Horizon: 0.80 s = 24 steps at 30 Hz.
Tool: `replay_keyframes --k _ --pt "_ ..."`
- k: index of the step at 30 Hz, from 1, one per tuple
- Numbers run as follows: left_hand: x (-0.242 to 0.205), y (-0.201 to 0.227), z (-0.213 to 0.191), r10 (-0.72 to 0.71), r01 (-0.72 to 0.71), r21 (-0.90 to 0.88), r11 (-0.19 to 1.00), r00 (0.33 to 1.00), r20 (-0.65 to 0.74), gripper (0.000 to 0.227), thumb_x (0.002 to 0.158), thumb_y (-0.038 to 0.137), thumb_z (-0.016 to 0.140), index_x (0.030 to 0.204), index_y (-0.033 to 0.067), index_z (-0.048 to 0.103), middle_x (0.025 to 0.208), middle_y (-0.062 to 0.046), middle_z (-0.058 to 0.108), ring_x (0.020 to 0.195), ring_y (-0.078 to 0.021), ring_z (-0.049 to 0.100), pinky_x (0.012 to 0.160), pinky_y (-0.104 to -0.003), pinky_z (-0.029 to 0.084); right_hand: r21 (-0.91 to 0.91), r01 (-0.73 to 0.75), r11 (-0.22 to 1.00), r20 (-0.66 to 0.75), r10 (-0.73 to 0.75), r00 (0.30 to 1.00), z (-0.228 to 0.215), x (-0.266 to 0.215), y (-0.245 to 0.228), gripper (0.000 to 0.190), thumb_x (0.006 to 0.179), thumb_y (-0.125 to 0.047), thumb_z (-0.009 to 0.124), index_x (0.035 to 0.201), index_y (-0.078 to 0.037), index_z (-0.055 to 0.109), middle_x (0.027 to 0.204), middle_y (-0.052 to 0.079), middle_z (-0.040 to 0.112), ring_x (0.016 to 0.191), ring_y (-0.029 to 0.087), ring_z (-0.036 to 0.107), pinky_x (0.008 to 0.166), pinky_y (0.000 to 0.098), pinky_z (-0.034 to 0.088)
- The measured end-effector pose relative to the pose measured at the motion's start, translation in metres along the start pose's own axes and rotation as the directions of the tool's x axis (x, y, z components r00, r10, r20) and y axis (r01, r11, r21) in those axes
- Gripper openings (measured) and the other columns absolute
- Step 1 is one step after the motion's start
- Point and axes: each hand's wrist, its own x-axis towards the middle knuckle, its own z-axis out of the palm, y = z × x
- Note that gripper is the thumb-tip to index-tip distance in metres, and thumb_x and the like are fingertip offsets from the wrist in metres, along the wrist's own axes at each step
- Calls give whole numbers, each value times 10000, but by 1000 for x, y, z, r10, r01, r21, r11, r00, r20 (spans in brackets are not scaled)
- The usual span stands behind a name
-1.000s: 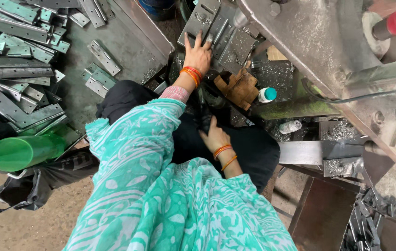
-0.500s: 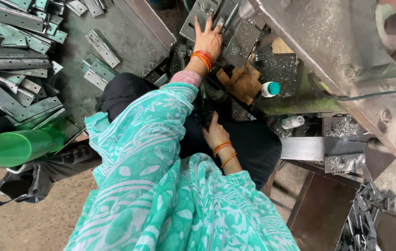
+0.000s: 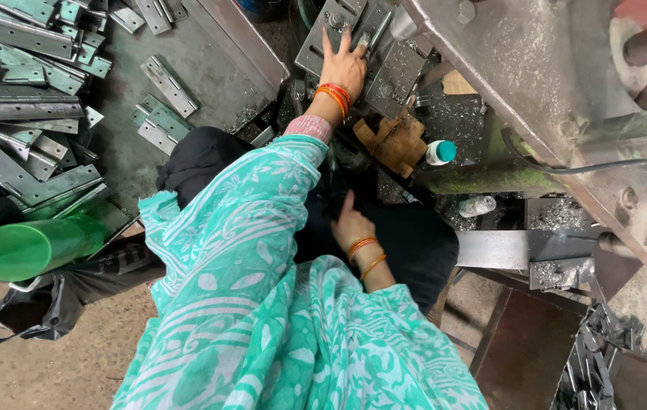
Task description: The person sits at a press machine and repeatedly picks up metal brackets from a bin, places them into the machine, operates the lever to press them, and then removes the finished pieces.
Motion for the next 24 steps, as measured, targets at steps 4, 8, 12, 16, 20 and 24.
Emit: replay_keyframes --k 4,8,12,16,20,24 --pt "0 -2 2 1 -1 -3 1000 999 -35 324 987 240 520 1192 160 757 1532 -9 501 1525 -366 200 1121 -820 56 154 3 988 -53 6 999 54 16 12 972 927 -380 646 1620 -70 38 1050 283 723 975 490 694 838 576 553" --pt "-11 -3 3 10 -10 0 1000 1000 -3 369 965 231 509 1262 184 723 1532 -7 482 1522 -359 185 1117 -818 48 166 2 986 -40 5 999 58 16 19 969 935 -376 662 1612 -66 41 1054 300 713 984 496 684 848 572 548" --pt "-30 -10 3 37 -37 -23 999 999 8 378 1036 289 474 1303 168 713 1550 -3 481 1548 -362 174 1137 -818 21 96 45 994 -56 -40 998 16 2 5 994 876 -361 680 1595 -47 69 1054 294 714 973 483 694 854 562 554" --pt "-26 -12 2 38 -38 -19 999 999 -1 387 1022 281 461 1285 157 716 1544 18 486 1538 -370 166 1116 -832 -7 43 18 999 -87 -14 996 -41 -12 -4 886 937 -459 631 1590 -73 171 1059 292 720 974 476 703 869 551 557" --pt "-1 -12 -10 20 -21 10 1000 997 69 381 1029 272 458 1274 158 726 1560 -7 479 1553 -377 150 1113 -825 -16 47 23 999 -115 -17 993 -58 -10 -4 875 939 -447 620 1598 -84 173 1042 280 729 952 474 710 847 557 562" --pt "6 -10 -15 22 -23 18 1000 996 90 377 1036 277 451 1256 165 736 1586 -13 459 1559 -373 141 1123 -815 -21 -4 37 999 -27 -37 999 -1 0 2 1038 888 -381 685 1607 -44 17 1024 279 722 925 477 708 806 574 567"
